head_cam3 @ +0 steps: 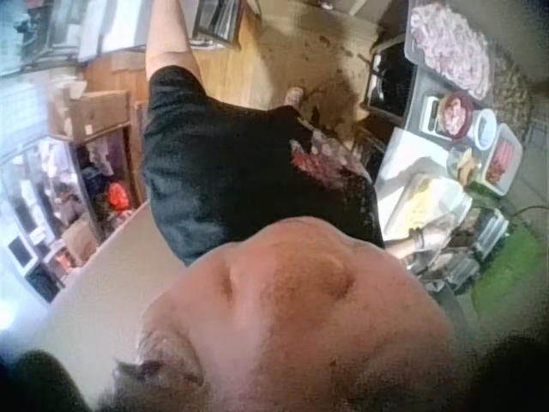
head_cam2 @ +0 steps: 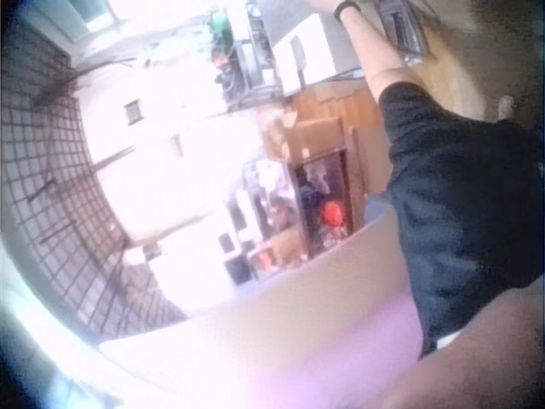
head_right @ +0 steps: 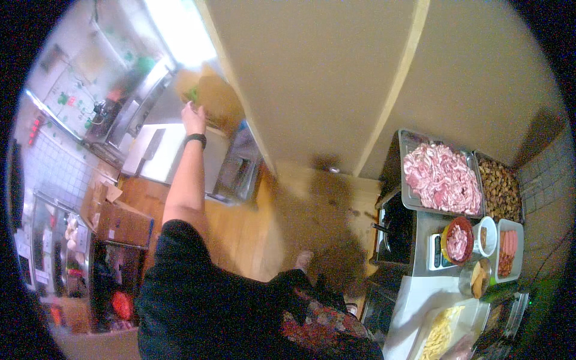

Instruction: The person assembles a food order by placing lettuce into a paper cone, adding fried meat and french fries using tongs, and then adding sauce. The person then carries the completed order to a counter.

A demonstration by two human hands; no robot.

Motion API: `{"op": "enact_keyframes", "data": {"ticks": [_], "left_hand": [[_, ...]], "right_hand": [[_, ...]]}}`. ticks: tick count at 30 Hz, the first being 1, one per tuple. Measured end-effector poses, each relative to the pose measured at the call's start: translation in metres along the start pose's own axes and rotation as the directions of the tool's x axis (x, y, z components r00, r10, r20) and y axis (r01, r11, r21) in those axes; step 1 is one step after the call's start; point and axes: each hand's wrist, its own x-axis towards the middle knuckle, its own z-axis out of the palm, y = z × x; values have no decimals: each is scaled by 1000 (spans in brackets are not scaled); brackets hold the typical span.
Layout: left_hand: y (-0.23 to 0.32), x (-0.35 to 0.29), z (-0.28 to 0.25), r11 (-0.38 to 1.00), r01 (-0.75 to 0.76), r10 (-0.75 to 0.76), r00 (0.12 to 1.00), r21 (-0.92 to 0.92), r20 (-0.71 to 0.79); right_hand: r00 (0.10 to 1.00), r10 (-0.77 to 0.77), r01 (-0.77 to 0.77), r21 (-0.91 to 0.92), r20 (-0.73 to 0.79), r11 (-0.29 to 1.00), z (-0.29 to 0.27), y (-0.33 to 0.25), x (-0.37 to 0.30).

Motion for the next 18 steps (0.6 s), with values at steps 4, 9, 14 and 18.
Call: {"op": "enact_keyframes", "data": {"ticks": [4, 9, 14, 18], "left_hand": [[-44, 33, 8, 996, 36, -49, 986, 82, 157], [-60, 47, 24, 989, 14, -73, 913, 146, 402], [-55, 69, 44, 998, -48, 21, 872, 43, 489], [-59, 91, 32, 995, -98, 88, 965, 26, 246]], "right_hand": [[923, 171, -280, 296, 346, 913, -23, -31, 18], [966, 127, -252, 727, 224, 638, 63, -40, 15], [948, 197, -315, 823, 250, 473, 112, -42, 6], [918, 208, -383, 891, 338, 242, 120, -45, -4]]}}
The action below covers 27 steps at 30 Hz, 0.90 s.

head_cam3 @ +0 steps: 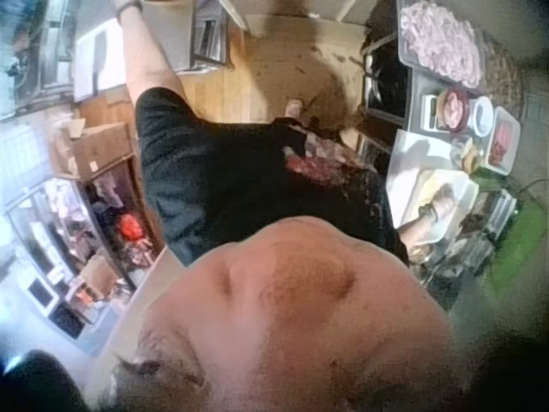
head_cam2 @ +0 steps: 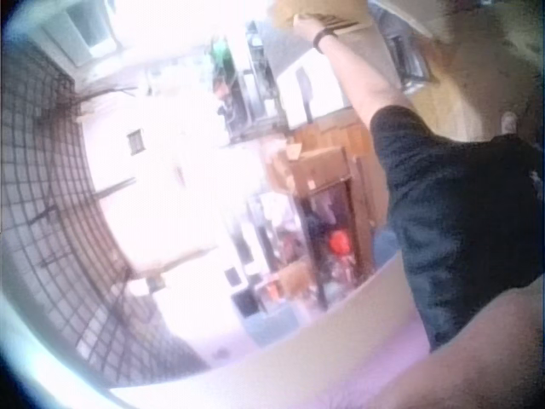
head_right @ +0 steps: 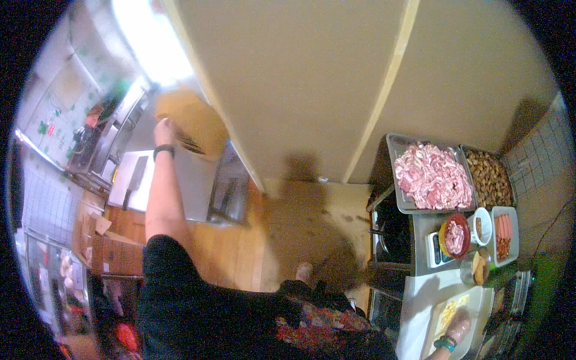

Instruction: The person assembles a food order by placing lettuce into a paper cone, adding fried meat and french fries using tongs, and then adding sauce. The person then carries the completed order to a counter.

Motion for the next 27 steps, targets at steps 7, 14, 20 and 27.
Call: {"op": "enact_keyframes", "data": {"ticks": [7, 14, 20, 27], "left_hand": [[64, -10, -63, 930, 112, -188, 963, -351, -192], [220, -118, -115, 846, -322, 242, 942, -424, -234], [367, -287, -86, 451, -313, 646, 760, -836, 64], [515, -447, -123, -198, -402, 979, -34, -894, -202]], "right_hand": [[992, 49, 6, -431, 117, 902, -2, -86, -32], [975, 37, -61, 105, 219, 993, 32, -144, -43], [845, -197, -298, 743, 498, 599, 48, -197, -43], [776, -166, -611, 790, 609, 42, 13, -131, -40]]}}
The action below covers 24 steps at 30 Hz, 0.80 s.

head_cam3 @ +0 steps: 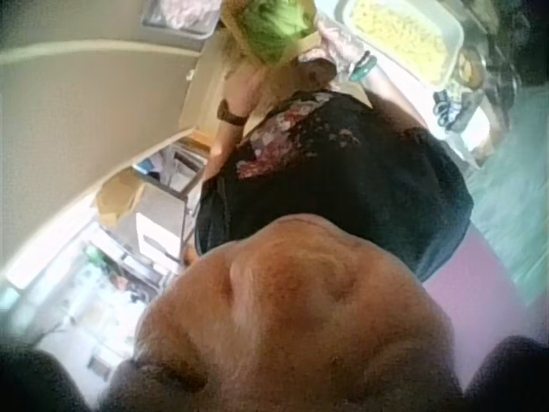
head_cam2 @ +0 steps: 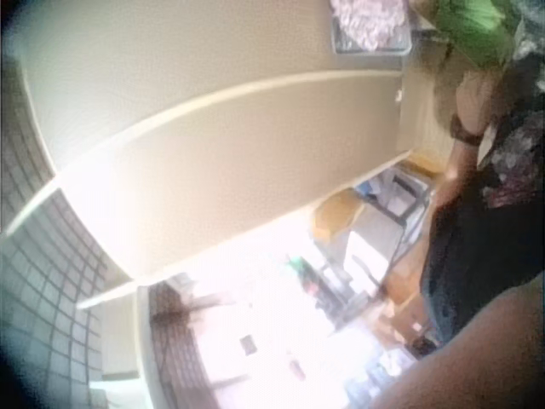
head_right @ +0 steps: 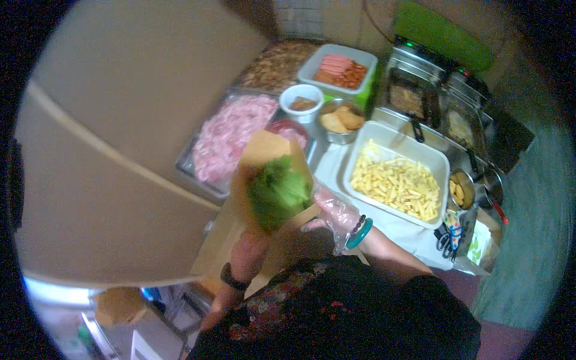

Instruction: The person assembles a food order by placing lettuce into a paper cone, adding fried meat and french fries using tongs, and then adding sauce. The person then carries the completed order to a counter.

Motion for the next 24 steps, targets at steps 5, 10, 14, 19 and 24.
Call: {"op": "enact_keyframes", "data": {"ticks": [5, 10, 14, 19, 24], "left_hand": [[24, 69, 50, 976, -197, 205, 976, -97, 78], [39, 107, 96, 835, 136, -214, 973, -534, -87], [41, 135, 136, 303, 279, -466, 878, -911, 115], [23, 140, 167, 176, 542, -450, 787, -822, 422], [-8, 128, 201, -111, 523, -472, 721, -845, 508]], "right_hand": [[991, -7, 37, 217, -137, 976, -78, -29, -31], [929, -194, 257, 171, -315, 951, -123, -36, -51], [878, -114, 94, -66, -466, 993, -139, -44, -60], [900, -364, 194, -526, -241, 828, -158, -42, -53], [924, -237, 137, -318, -301, 938, -166, -64, -49]]}}
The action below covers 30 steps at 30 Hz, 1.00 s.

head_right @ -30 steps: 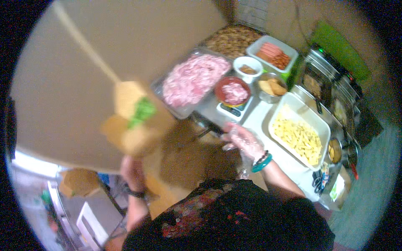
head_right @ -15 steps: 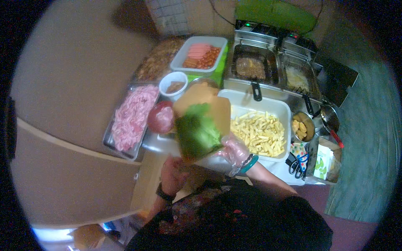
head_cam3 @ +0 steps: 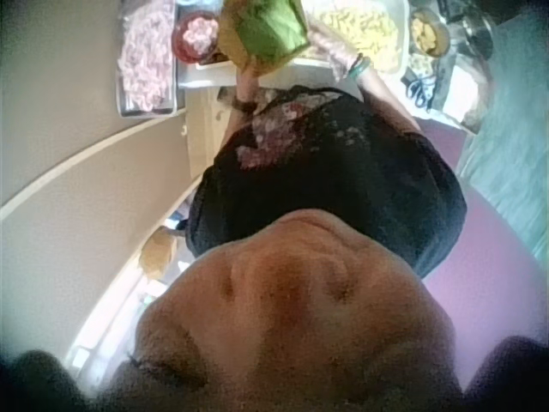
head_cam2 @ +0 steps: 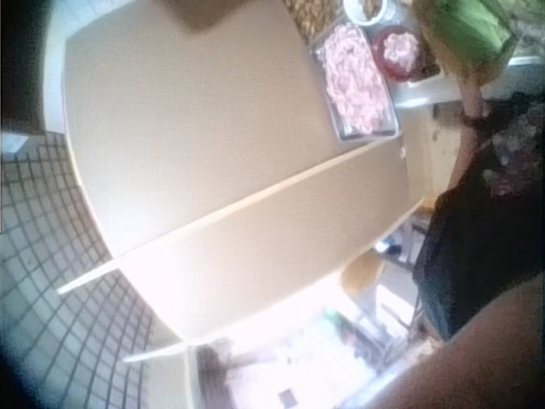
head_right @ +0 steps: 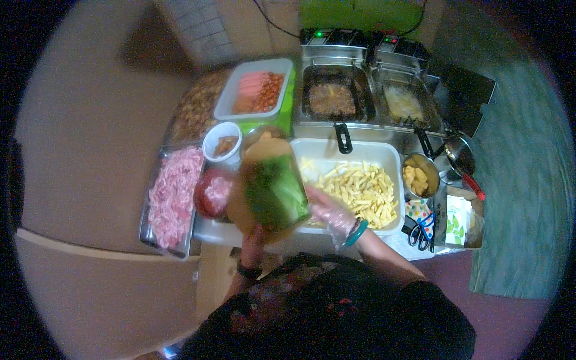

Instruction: The person assembles a food order by placing lettuce into a paper cone, adding fried meat and french fries using tongs, and then adding sauce. The person then carries the completed order to a counter.

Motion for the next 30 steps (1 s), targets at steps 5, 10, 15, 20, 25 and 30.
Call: {"op": "enact_keyframes", "data": {"ticks": [5, 10, 15, 20, 25, 30], "left_hand": [[0, 9, -12, 982, -12, 12, 1000, 186, -1], [-5, 18, -24, 985, 98, -98, 995, 145, -7], [-8, 28, -23, 998, 21, -24, 999, 64, 43], [-16, 30, -32, 959, -80, 57, 994, 272, 91], [-15, 33, -35, 927, 36, -52, 998, 374, 35], [-19, 37, -41, 922, -25, -24, 992, 387, 122]], "right_hand": [[948, 82, 120, 584, -307, 803, -53, -28, 14], [872, 329, 84, 773, -362, 629, -85, -72, 68], [917, 294, -87, 581, -271, 809, -150, -39, 120], [894, 178, 79, 536, -412, 840, -138, -5, 116], [820, 61, 133, 293, -569, 947, -96, 27, 92], [842, -73, 96, 16, -535, 995, -102, 36, 80]]}}
